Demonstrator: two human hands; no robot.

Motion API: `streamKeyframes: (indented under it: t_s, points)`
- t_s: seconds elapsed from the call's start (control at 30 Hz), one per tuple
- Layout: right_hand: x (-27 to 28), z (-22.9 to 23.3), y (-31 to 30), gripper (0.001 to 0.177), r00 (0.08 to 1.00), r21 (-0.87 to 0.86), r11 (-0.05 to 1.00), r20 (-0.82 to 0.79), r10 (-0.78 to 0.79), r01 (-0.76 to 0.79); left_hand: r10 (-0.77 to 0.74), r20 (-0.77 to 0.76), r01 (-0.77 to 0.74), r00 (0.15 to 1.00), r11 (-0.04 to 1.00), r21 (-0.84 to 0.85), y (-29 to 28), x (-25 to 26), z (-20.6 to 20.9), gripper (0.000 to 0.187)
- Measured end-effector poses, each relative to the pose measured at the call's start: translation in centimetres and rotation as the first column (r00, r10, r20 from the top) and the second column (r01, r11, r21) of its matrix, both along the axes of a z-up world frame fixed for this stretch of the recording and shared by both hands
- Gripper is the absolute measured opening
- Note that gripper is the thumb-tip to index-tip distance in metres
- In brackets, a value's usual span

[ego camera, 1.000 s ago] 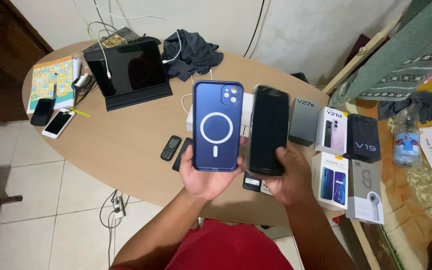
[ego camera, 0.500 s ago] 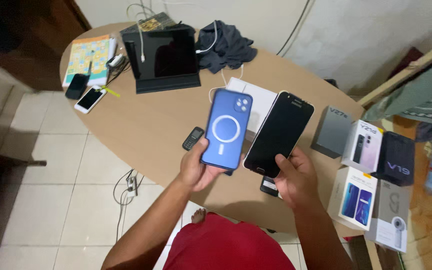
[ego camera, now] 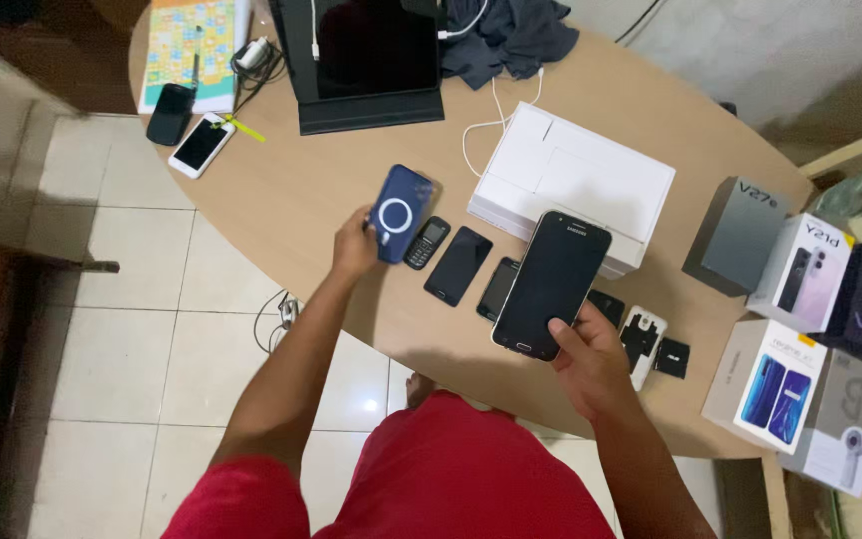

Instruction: The person removes the back covers and batteries from several mobile phones on a table. They handle each phone individually, pry off the covers, and place the components on the table.

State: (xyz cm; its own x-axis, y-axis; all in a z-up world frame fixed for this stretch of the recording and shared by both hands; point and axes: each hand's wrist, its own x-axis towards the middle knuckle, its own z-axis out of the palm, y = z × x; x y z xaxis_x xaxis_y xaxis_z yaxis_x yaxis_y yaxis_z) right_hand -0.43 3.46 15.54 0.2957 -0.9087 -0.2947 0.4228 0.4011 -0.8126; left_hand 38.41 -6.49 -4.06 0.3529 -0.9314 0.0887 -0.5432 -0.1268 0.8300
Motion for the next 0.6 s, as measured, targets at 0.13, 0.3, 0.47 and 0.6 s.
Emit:
streamKeyframes:
  t_s: [0.13, 0.3, 0.47, 0.6]
  points:
    - [0.8, 0.1, 0.2, 0.029, 0.999, 0.002, 0.999, -0.004, -0.033, 0.033, -0.032, 0.088, 0.047, 0.996, 0.985, -0.165, -4.6, 3.7, -3.5, 0.052]
    - [0.5, -0.2, 0.6, 0.029, 0.990, 0.001, 0.994, -0.093, -0.105, 0.106, -0.046, 0.195, 0.005, 0.980, 0.979, 0.205, -6.6, 5.8, -2.2, 0.051]
    - [0.1, -0.5, 0.7, 0.035, 0.983, -0.017, 0.986, -0.079, -0.165, 0.164, -0.171, 0.410, -0.023, 0.896, 0.904, 0.428, -5.4, 5.0, -0.3, 0.083]
    - [0.3, -0.3, 1.0, 0.036, 0.973, 0.001, 0.982, -0.134, -0.186, 0.188, -0.150, 0.438, -0.043, 0.886, 0.914, 0.402, -5.2, 4.4, 0.4, 0.085]
